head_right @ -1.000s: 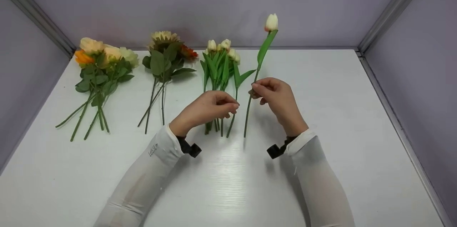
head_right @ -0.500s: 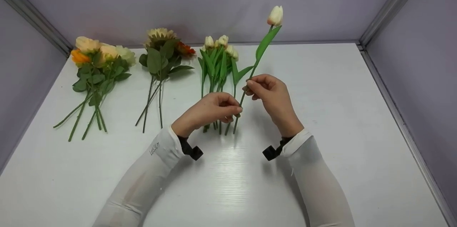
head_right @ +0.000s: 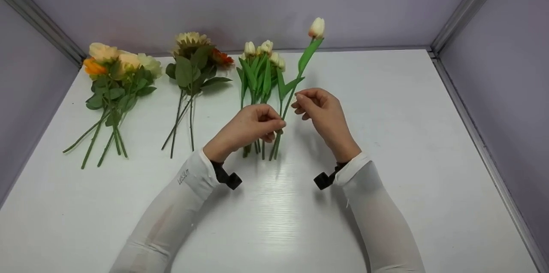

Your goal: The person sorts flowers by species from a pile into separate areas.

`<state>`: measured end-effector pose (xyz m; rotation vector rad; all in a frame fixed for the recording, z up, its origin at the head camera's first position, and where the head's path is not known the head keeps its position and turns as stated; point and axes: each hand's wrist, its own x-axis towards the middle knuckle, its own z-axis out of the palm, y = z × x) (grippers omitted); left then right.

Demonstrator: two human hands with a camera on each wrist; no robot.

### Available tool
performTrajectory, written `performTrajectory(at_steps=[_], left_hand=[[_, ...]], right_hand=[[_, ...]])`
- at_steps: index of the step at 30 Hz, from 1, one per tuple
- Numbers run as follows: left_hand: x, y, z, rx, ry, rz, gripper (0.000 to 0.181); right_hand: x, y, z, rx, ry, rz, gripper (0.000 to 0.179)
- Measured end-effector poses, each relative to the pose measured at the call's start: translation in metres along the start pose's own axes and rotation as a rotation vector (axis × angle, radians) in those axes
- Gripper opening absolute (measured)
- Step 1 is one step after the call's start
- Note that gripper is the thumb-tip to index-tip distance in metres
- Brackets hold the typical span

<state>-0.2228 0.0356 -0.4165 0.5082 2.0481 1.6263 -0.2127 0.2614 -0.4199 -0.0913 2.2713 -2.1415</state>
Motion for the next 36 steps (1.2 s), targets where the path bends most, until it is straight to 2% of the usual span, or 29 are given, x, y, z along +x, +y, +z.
performTrajectory(at_steps=[4, 7, 11, 15, 19, 23, 29, 36], left_hand=[[-0.001, 0.000, -0.011, 0.007, 0.047, 0.001, 0.013], [-0.004, -0.004, -0.023, 0.004, 0.108, -0.005, 0.014], [-0.008, -0.015, -0.043, 0.024, 0.184, -0.029, 0.017], [-0.009, -0.030, -0.054, 0.052, 0.213, -0.088, 0.021], [-0.006, -0.042, -0.057, 0.028, 0.228, -0.151, 0.022], [-0.003, -0.050, -0.057, 0.013, 0.239, -0.176, 0.024], [-0.002, -0.056, -0.058, 0.081, 0.245, -0.188, 0.025], [-0.002, -0.056, -0.058, 0.195, 0.256, -0.200, 0.026]], right_hand=[[0.002, 0.001, -0.005, -0.072, 0.048, -0.005, 0.041], [0.003, 0.000, -0.008, -0.073, 0.062, -0.012, 0.039], [0.004, -0.001, -0.008, -0.045, 0.051, -0.026, 0.037], [0.003, -0.001, -0.008, -0.048, 0.043, -0.029, 0.036], [0.002, 0.000, -0.008, -0.057, 0.037, -0.015, 0.036], [0.002, 0.001, -0.007, -0.072, 0.032, 0.006, 0.037], [0.002, 0.002, -0.007, -0.081, 0.028, 0.007, 0.037], [0.003, 0.003, -0.005, -0.091, 0.020, -0.006, 0.037]])
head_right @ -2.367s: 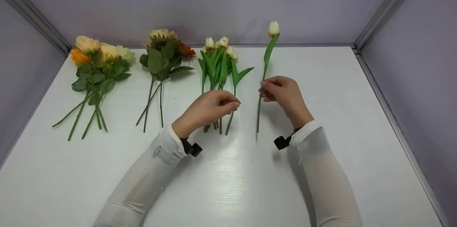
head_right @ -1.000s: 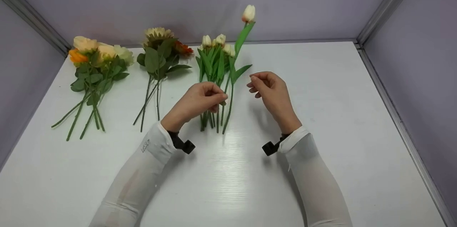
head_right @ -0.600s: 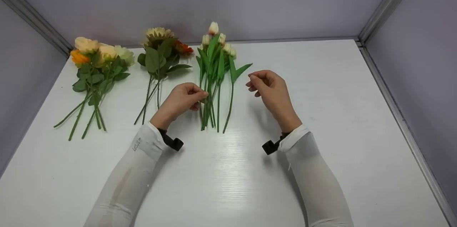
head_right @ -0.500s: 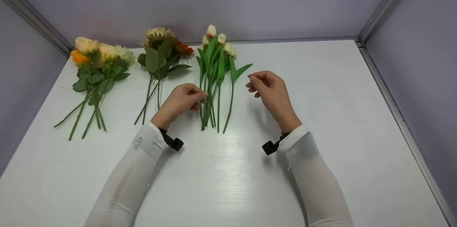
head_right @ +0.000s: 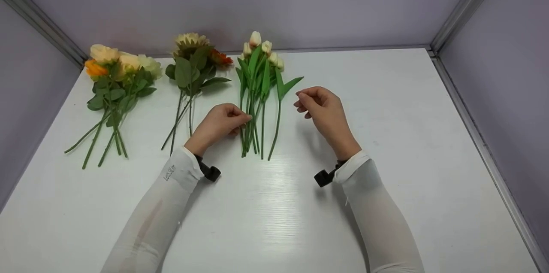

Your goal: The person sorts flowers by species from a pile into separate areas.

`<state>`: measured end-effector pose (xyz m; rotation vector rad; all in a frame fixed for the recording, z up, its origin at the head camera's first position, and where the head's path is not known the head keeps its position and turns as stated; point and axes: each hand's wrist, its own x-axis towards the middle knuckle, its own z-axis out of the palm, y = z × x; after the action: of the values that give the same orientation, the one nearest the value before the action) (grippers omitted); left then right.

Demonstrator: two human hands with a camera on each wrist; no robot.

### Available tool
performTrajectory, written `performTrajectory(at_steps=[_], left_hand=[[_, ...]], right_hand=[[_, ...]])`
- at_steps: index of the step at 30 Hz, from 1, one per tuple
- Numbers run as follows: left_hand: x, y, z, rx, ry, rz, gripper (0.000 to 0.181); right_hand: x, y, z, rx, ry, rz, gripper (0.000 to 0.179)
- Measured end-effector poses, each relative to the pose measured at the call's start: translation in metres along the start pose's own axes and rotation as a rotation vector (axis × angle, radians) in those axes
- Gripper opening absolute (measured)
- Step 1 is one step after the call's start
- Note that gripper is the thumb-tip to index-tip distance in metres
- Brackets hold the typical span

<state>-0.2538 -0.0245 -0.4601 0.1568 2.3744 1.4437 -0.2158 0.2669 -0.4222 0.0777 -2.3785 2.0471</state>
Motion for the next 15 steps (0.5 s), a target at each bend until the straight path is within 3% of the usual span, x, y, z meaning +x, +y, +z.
performTrajectory(at_steps=[15], left_hand=[[-0.013, 0.008, -0.012, 0.205, 0.054, 0.025, 0.032]], right_hand=[[0.006, 0.003, 0.002, -0.062, 0.014, 0.011, 0.036]])
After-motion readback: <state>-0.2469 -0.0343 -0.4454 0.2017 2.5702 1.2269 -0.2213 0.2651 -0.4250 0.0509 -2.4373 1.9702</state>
